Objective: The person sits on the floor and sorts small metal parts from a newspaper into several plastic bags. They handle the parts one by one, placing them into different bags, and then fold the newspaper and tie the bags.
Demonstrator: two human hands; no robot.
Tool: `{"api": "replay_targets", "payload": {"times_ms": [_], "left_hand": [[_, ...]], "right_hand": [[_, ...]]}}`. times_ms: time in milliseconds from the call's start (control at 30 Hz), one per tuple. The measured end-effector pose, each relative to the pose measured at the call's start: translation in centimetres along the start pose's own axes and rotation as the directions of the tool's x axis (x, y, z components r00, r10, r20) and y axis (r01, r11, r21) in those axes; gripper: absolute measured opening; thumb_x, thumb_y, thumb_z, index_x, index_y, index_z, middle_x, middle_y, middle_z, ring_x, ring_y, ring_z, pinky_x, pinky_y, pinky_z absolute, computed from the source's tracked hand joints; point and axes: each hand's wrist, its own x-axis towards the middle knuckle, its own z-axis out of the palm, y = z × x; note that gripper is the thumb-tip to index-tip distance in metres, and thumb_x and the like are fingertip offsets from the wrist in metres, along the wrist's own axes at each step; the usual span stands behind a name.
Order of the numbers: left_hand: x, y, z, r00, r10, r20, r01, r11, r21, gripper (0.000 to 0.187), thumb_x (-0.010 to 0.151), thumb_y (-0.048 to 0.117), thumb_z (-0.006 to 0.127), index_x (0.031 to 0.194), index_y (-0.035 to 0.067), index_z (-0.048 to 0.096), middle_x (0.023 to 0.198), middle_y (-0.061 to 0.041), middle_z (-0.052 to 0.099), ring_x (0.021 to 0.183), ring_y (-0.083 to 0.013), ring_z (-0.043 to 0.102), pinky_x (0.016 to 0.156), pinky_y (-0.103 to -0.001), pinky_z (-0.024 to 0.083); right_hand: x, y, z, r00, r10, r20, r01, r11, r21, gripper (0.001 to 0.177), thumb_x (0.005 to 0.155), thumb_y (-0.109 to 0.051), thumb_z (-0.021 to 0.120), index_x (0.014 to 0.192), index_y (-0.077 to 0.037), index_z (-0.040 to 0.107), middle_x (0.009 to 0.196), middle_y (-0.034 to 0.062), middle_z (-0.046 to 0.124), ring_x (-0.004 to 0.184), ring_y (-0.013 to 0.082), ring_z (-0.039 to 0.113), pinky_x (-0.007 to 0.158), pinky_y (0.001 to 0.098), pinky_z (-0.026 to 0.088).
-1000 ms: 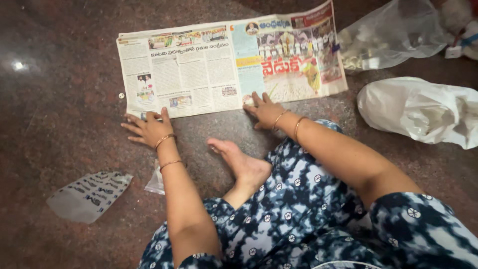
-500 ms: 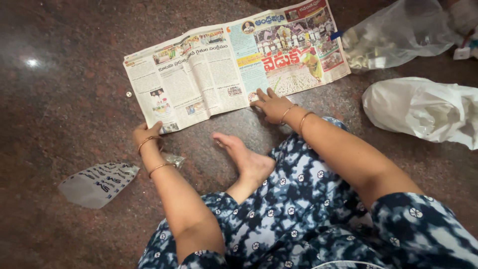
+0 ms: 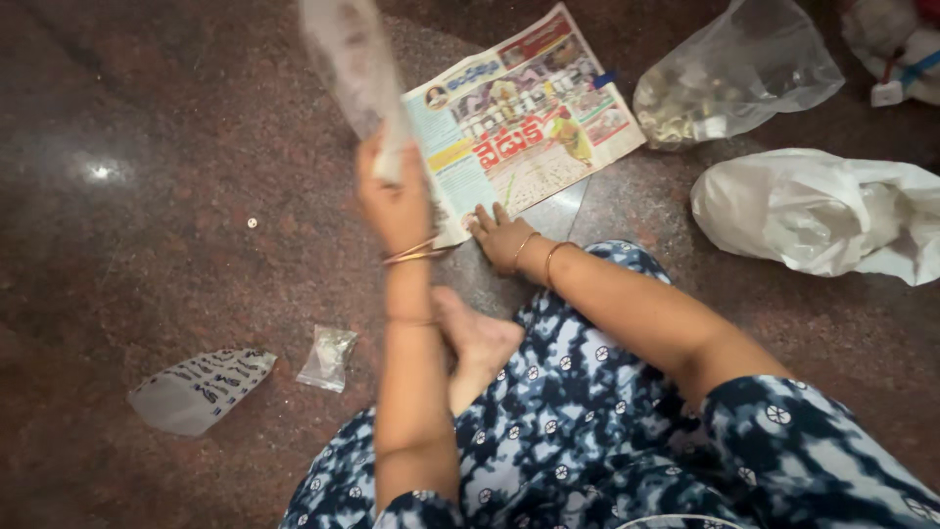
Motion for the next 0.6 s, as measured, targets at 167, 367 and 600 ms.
{"api": "replay_targets", "payload": {"times_ms": [167, 367, 600], "left_hand": [[-2.0, 0.3, 12.5, 0.984, 0.026, 0.176, 0.005, 0.985, -0.174, 0.04, 0.102, 0.015, 0.069, 0.139, 0.003, 0.06, 0.127, -0.014, 0.068, 0.112, -0.0195, 0.065, 0.101, -0.033, 0.054], [-4.7, -2.7, 19.1, 0.784, 0.065, 0.617, -0.165, 0.981, 0.105, 0.111, 0.079, 0.035, 0.087, 0.156, 0.001, 0.015, 0.16, -0.03, 0.014, 0.145, -0.0459, 0.028, 0.116, -0.058, 0.028], [-8.3, -8.0, 9.2, 0.939, 0.078, 0.334, -0.215, 0.893, 0.395, 0.053, 0.1, 0.01, 0.061, 0.152, 0.017, 0.052, 0.167, -0.013, 0.041, 0.159, -0.04, 0.033, 0.133, -0.058, 0.025]], "right_hand": [[1.0, 0.2, -0.4, 0.996, -0.08, 0.038, 0.073, 0.985, 0.154, 0.079, 0.084, -0.029, 0.074, 0.15, -0.009, 0.036, 0.156, 0.0197, 0.026, 0.141, 0.0447, 0.031, 0.102, 0.0551, 0.046], [2.3, 2.6, 1.9, 0.996, -0.089, -0.027, 0.093, 0.977, 0.192, 0.067, 0.082, -0.031, 0.076, 0.138, -0.008, 0.048, 0.144, 0.0201, 0.04, 0.131, 0.0423, 0.042, 0.1, 0.0522, 0.048], [1.5, 1.7, 0.7, 0.988, -0.152, 0.003, 0.147, 0.96, 0.237, 0.055, 0.08, -0.033, 0.079, 0.125, -0.008, 0.062, 0.129, 0.0206, 0.056, 0.119, 0.0394, 0.055, 0.096, 0.0487, 0.05]]}}
